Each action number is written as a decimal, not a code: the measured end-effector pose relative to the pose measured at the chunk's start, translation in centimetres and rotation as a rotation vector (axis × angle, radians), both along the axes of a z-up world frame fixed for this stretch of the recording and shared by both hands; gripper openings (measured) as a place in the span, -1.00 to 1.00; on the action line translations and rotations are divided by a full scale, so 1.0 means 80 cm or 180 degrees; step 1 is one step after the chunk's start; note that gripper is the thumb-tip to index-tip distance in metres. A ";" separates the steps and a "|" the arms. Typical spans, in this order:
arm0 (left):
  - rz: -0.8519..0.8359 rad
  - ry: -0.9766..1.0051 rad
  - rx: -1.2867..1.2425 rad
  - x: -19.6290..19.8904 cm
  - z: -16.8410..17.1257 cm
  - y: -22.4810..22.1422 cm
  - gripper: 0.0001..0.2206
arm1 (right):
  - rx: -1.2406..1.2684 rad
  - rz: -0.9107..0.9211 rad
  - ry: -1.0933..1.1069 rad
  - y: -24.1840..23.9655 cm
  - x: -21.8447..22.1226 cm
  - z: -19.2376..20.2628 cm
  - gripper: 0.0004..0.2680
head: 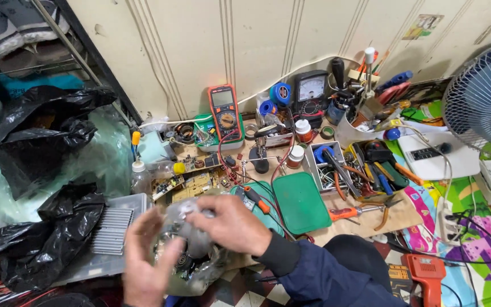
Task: Sorting and bagging various small electronic components on a cluttered workbench.
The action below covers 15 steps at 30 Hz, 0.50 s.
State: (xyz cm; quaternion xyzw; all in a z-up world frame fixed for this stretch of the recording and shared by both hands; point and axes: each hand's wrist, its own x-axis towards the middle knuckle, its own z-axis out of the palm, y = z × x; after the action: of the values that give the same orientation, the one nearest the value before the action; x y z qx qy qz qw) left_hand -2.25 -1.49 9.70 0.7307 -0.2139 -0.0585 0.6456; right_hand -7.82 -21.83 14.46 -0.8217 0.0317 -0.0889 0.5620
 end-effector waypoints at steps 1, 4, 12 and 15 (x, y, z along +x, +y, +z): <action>0.0015 -0.0006 -0.0007 -0.003 -0.023 -0.009 -0.26 | -0.0007 0.0015 -0.0006 -0.005 0.001 0.002 -0.83; -0.0150 -0.0681 0.0925 -0.007 -0.091 -0.034 -0.16 | 0.0841 -0.0093 0.0255 -0.015 0.000 0.001 -0.87; 0.1406 0.0550 -0.0148 0.017 -0.138 -0.056 -0.68 | -0.0730 -0.0274 -0.0238 -0.025 -0.016 0.052 -0.82; 0.1173 0.0716 -0.0102 0.038 -0.158 -0.064 -0.69 | -0.1869 0.0348 -0.1000 -0.015 -0.019 0.069 -0.74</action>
State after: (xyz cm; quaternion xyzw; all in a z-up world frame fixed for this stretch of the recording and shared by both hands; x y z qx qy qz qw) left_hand 0.76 -6.61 -2.91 0.7360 -0.0042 -0.0172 0.6768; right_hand -9.32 -23.07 19.97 -0.9252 -0.1265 -0.1895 0.3033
